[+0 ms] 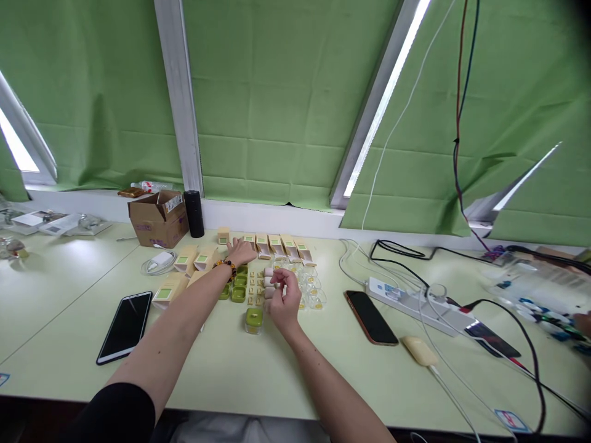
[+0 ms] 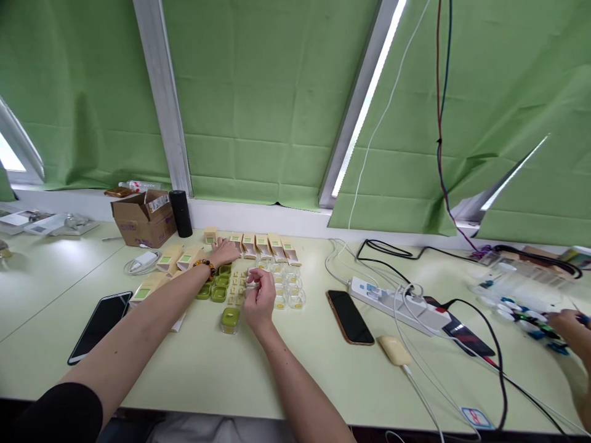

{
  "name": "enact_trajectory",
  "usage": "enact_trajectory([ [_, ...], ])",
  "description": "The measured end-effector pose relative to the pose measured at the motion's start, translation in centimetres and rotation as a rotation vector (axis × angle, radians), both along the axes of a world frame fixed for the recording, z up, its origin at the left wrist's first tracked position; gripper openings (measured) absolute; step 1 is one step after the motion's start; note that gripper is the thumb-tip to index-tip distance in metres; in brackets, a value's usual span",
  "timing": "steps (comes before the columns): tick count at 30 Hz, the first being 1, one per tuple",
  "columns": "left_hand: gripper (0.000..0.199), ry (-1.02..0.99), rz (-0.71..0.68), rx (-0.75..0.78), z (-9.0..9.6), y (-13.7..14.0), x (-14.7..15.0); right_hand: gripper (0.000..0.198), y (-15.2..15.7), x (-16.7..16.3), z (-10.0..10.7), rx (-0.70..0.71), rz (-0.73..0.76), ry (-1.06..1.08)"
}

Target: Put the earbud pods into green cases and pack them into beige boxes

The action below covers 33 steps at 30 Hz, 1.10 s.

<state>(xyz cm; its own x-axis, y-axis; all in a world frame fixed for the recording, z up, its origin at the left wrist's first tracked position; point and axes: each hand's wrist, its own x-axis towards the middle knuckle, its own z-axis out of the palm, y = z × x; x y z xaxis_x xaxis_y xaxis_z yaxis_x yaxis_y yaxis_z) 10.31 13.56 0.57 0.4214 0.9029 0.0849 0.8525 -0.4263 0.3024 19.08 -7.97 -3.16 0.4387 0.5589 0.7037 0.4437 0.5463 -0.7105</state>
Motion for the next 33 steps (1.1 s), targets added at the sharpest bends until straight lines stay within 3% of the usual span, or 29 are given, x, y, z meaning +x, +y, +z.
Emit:
enact_trajectory([
  [5, 0.03, -0.078, 0.001, 0.115, 0.6, -0.6, -0.7, 0.041, 0.1, 0.1, 0.1, -0.008, -0.001, 0.004],
  [9, 0.045, -0.161, 0.023, 0.268, 2.0, -2.7, -2.4, 0.036, 0.0, 0.1, 0.4, -0.032, -0.009, 0.01],
  [12, 0.051, -0.201, 0.009, 0.402, 2.7, -5.8, -4.5, 0.027, -0.2, 0.0, 1.1, -0.061, 0.002, 0.035],
  [14, 0.052, -0.209, -0.09, 0.604, 2.7, -8.4, -6.1, 0.022, -0.4, -0.1, 1.7, -0.09, 0.043, 0.08],
  [18, 0.052, -0.204, -0.175, 0.781, 2.2, -13.5, -8.7, 0.039, -0.1, -0.3, 2.5, -0.119, 0.207, 0.263],
  [24, 0.055, -0.205, -0.206, 0.822, 1.4, -17.9, -9.3, 0.07, 0.4, -0.9, 2.5, -0.2, 0.395, 0.463],
  [29, 0.056, -0.193, -0.341, 0.842, 0.7, -19.6, -8.6, 0.067, -0.1, -1.0, 2.7, -0.198, 0.406, 0.503],
  [33, 0.057, -0.281, -0.47, 0.772, 1.0, -19.7, -8.8, 0.066, -0.4, -0.7, 3.0, -0.177, 0.409, 0.562],
])
